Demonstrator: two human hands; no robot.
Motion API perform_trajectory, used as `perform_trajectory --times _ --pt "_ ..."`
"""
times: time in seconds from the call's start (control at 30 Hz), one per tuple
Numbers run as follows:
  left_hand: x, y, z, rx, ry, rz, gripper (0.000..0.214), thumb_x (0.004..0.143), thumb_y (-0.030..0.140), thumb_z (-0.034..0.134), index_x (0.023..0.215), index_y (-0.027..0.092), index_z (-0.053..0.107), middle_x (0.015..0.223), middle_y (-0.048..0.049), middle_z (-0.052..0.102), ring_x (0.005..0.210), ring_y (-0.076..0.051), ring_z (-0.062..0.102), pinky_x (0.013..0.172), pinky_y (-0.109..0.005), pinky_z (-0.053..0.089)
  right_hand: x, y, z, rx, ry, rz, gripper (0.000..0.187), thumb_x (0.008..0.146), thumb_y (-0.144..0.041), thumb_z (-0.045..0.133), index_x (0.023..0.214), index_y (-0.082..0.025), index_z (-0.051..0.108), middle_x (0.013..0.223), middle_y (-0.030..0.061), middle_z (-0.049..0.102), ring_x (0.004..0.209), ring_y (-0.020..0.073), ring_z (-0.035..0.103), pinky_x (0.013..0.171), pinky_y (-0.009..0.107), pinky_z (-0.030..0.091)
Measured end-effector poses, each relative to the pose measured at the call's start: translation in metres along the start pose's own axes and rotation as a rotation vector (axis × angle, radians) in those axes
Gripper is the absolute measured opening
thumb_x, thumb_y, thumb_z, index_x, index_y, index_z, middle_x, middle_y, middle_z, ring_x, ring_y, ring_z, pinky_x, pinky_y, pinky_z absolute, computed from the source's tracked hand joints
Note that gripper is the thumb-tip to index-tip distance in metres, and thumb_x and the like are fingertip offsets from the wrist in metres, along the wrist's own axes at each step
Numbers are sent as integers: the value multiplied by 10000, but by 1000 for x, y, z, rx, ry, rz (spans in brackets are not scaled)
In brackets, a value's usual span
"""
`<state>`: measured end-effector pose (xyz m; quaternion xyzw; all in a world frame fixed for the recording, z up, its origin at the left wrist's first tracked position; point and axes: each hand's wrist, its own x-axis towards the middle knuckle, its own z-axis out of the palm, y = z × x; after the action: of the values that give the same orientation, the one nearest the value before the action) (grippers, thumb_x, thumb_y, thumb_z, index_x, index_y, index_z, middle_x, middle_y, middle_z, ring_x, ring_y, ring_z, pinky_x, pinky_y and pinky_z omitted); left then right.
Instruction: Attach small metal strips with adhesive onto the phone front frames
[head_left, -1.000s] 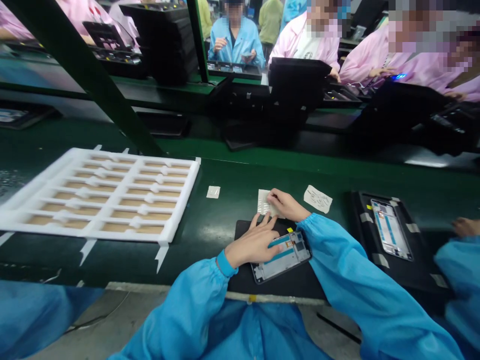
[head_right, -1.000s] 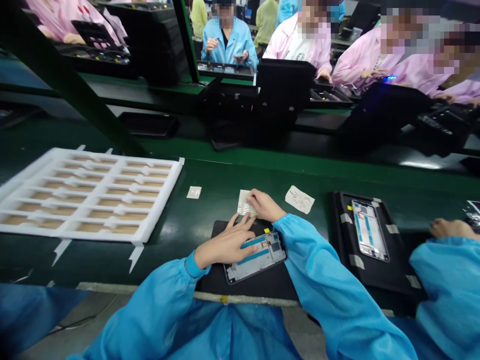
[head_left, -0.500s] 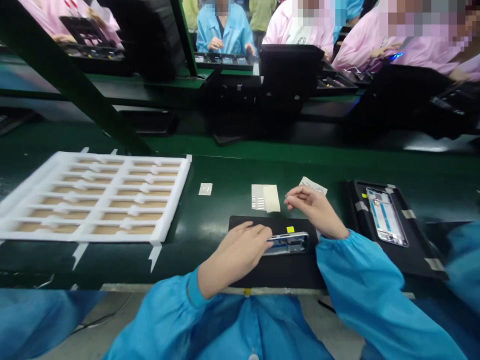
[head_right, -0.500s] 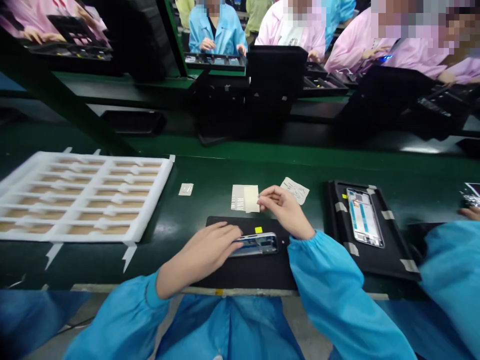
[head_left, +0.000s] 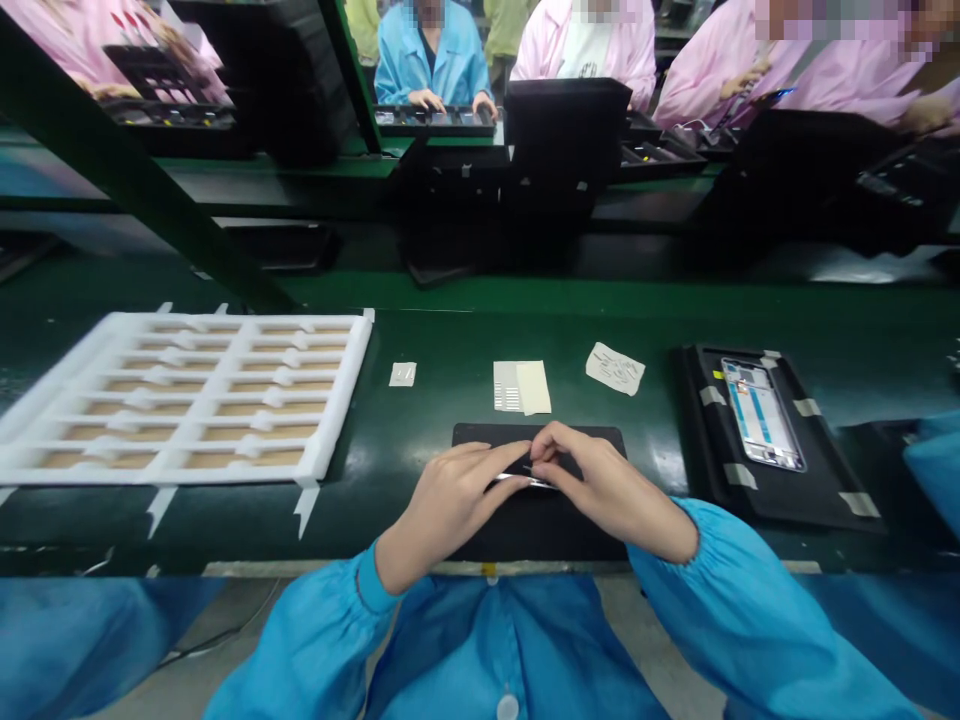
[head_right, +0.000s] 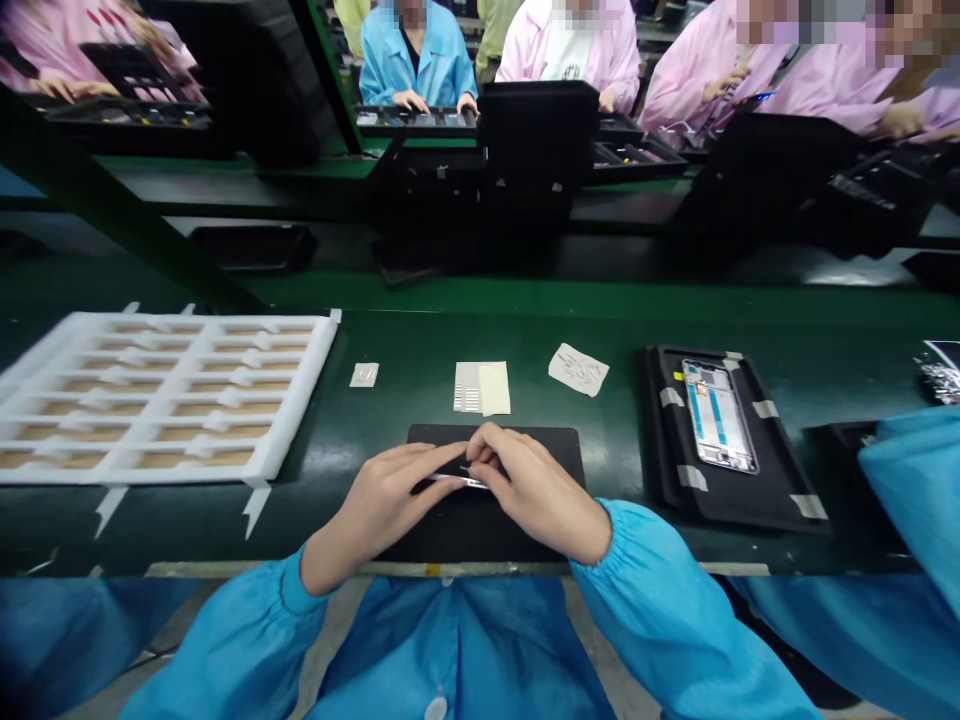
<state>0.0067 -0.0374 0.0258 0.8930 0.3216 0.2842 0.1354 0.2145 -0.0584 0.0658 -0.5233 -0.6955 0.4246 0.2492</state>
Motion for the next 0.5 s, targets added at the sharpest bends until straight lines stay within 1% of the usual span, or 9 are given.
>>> perform_trajectory --times 0.07,0.17,0.23,0.3,0.33,0.37,0.5 --pt "-1 0 4 -53 83 18 199 976 237 535 1150 202 625 1035 -17 758 881 -152 720 843 -301 558 1 -1 1 -28 -15 1 95 929 -155 540 920 -250 530 875 -45 630 851 132 599 776 273 448" --pt "1 -1 8 -66 147 36 146 975 184 531 1032 210 663 982 18 771 849 -127 726 898 -309 534 -1 0 4 -52 21 0 72 941 -185 534 918 -253 532 887 -36 631 865 146 603 790 292 460" --pt "3 -1 10 -45 173 21 130 969 183 547 1003 208 670 963 26 775 830 -122 728 893 -311 528 -7 4 6 -91 86 -4 60 941 -232 555 987 -270 554 990 -20 649 957 166 610 836 311 470" --pt "4 -2 12 -28 202 17 109 957 183 569 978 202 674 951 29 777 814 -120 729 864 -303 528 -17 11 9 -142 176 -19 169 920 -277 605 1081 -292 559 1146 -6 641 1091 192 588 920 339 462" --pt "5 -2 12 -25 220 20 99 951 183 579 966 200 676 943 29 778 804 -118 730 846 -297 528 -23 15 11 -164 217 -27 209 907 -283 627 1103 -298 558 1183 -4 634 1123 199 579 945 346 455" --pt "5 -3 13 -27 235 22 89 945 181 590 958 198 677 938 27 779 798 -117 731 829 -293 528 -28 20 13 -174 255 -31 210 901 -279 638 1096 -298 561 1168 -6 640 1109 197 587 942 343 458" --pt "3 2 12 -71 243 44 83 920 152 624 967 190 681 952 12 780 812 -121 734 817 -288 524 -44 35 23 -88 387 -41 65 911 -244 629 921 -265 568 914 -29 671 877 153 644 807 284 496"
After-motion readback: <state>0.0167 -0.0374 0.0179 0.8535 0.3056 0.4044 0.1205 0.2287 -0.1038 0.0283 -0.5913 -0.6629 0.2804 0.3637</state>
